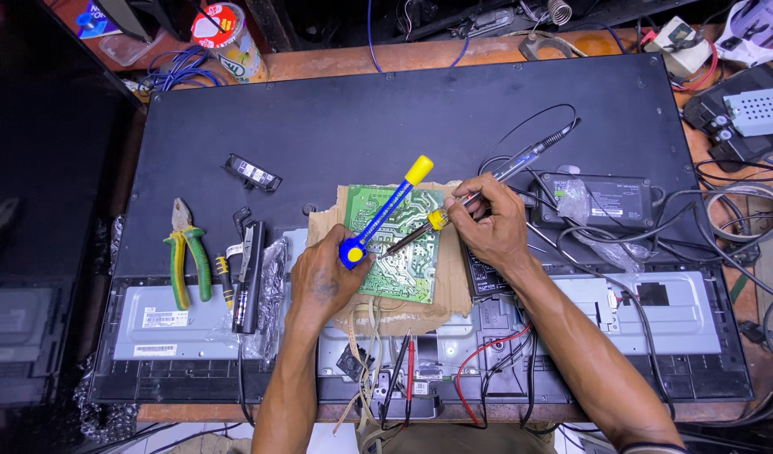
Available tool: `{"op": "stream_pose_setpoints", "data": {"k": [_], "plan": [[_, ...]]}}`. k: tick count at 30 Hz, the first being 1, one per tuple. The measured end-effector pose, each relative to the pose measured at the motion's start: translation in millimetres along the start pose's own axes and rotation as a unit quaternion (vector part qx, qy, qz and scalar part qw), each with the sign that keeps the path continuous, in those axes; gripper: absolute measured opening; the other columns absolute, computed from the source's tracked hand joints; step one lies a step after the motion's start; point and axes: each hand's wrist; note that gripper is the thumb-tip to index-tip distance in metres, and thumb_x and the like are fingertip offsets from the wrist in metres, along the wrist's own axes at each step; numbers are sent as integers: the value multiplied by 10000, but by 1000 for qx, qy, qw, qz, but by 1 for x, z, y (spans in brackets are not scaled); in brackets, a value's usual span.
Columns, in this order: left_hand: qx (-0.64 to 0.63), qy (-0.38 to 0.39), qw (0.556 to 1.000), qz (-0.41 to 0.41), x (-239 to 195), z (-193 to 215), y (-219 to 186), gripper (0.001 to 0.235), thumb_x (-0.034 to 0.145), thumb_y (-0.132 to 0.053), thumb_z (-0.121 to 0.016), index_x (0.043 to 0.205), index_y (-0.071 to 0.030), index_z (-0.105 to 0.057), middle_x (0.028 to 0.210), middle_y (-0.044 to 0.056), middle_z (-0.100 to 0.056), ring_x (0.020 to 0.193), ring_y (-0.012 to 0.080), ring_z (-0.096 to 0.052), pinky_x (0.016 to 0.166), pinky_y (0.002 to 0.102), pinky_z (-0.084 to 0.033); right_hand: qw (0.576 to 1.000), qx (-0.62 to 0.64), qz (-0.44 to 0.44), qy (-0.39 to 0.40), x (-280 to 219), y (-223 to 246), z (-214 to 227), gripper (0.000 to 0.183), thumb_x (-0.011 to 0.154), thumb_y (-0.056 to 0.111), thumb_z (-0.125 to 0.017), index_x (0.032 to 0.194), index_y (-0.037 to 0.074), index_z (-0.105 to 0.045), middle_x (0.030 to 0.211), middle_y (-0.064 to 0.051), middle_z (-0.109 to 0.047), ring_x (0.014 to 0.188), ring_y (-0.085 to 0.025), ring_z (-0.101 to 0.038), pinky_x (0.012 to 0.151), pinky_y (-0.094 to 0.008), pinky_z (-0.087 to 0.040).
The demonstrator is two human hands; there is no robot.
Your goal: The person uses a soldering iron and a desoldering pump to remove solder from a green circuit board. They repeatedly heat solder joints with the iron and use the pump to extract molten solder from various points on the board.
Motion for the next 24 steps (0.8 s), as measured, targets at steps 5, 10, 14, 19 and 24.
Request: {"op": "stream_pose_setpoints", "data": {"k": [5,10,14,19,24], "plan": [[-3,-2,1000,-16,1,0,-1,260,753,-186,-806,945,-89,-660,782,240,-720,812,494,-719,724,579,-541,1000,-9,3,7,0,-1,2,135,864,175,-842,938,136,-737,642,-90,-609,583,-245,-619,630,-353,-537],[-4,-1,1000,-15,-1,2,-2,275,744,-188,-813,953,-91,-662,788,237,-721,816,485,-723,725,578,-544,1000,-6,-1,5,-2,-2,2,137,866,192,-844,942,144,-740,646,-76,-620,590,-231,-623,637,-347,-544],[-38,-20,999,-17,-3,4,3,246,763,-100,-822,959,-42,-684,820,243,-742,785,457,-738,738,556,-572,1000,-5,1,9,-1,-1,3,132,869,187,-841,937,142,-738,649,-81,-618,586,-236,-616,633,-352,-541],[-59,-75,995,-15,-2,8,27,235,778,-31,-797,971,15,-671,849,282,-719,775,474,-711,750,559,-564,1000,-9,3,10,-1,-3,3,125,866,197,-834,928,142,-741,645,-84,-626,591,-249,-628,633,-366,-546],[-90,-143,985,-37,-7,23,20,139,758,-1,-741,874,-1,-665,920,269,-755,860,499,-722,752,559,-539,1000,-7,-1,8,0,-4,3,131,848,188,-842,912,139,-737,644,-97,-623,580,-262,-618,621,-383,-536]]}}
Point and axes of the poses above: each hand's wrist, its own x-axis towards the middle knuckle, its own z-axis out of the back of the hand, y = z × x
